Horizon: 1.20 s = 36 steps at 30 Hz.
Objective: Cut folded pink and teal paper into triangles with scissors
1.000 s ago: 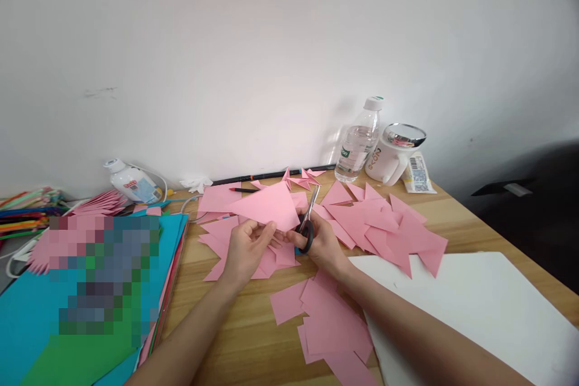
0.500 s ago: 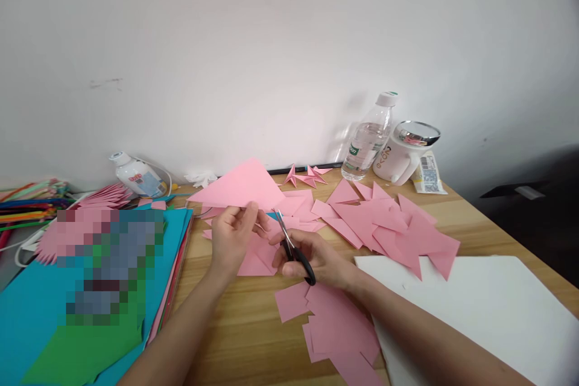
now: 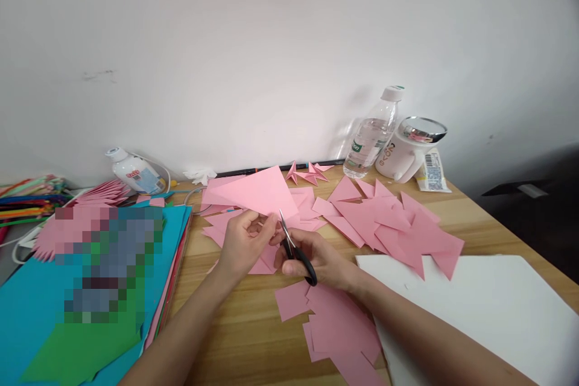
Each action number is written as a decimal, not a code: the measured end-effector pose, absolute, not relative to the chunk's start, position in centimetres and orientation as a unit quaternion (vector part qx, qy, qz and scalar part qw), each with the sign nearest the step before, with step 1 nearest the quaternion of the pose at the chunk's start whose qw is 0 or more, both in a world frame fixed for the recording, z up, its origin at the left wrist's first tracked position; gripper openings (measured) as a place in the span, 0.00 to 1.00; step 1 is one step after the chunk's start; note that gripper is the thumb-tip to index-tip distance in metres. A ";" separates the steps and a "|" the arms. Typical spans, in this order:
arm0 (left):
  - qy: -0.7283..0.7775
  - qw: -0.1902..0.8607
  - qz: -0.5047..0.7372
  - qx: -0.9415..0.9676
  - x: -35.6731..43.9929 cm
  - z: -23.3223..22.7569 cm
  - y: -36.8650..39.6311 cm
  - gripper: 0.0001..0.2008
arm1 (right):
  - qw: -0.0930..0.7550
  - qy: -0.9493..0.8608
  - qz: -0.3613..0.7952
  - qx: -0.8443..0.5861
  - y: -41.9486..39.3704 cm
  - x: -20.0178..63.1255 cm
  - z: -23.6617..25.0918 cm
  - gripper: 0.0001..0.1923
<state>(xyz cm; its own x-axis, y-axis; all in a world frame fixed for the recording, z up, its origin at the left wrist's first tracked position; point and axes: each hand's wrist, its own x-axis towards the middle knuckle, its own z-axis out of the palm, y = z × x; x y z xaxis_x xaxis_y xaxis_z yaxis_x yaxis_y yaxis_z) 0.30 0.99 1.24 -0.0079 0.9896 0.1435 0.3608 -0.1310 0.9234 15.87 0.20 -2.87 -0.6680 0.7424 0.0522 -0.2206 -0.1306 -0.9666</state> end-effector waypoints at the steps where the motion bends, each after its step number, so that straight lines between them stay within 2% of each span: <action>1: 0.554 0.357 0.441 0.609 0.3 1.2 1.0 0.10 | 0.336 -0.569 0.715 -0.230 0.2 15.9 -2.8 0.21; 14: 0.560 0.369 0.444 0.594 0.6 1.4 0.8 0.10 | 0.334 -0.581 0.699 -0.250 0.1 15.8 -2.2 0.16; 36: 0.565 0.363 0.454 0.586 0.6 1.2 0.8 0.10 | 0.354 -0.588 0.676 -0.270 0.0 15.8 -2.3 0.18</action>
<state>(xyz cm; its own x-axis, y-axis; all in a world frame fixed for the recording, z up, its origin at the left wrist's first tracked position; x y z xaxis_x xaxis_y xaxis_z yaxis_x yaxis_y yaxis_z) 0.62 0.82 1.20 -0.0490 0.9914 0.1215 0.3324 -0.0985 0.9380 15.77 0.04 -2.31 -0.6046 0.7949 0.0513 -0.1613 -0.0591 -0.9851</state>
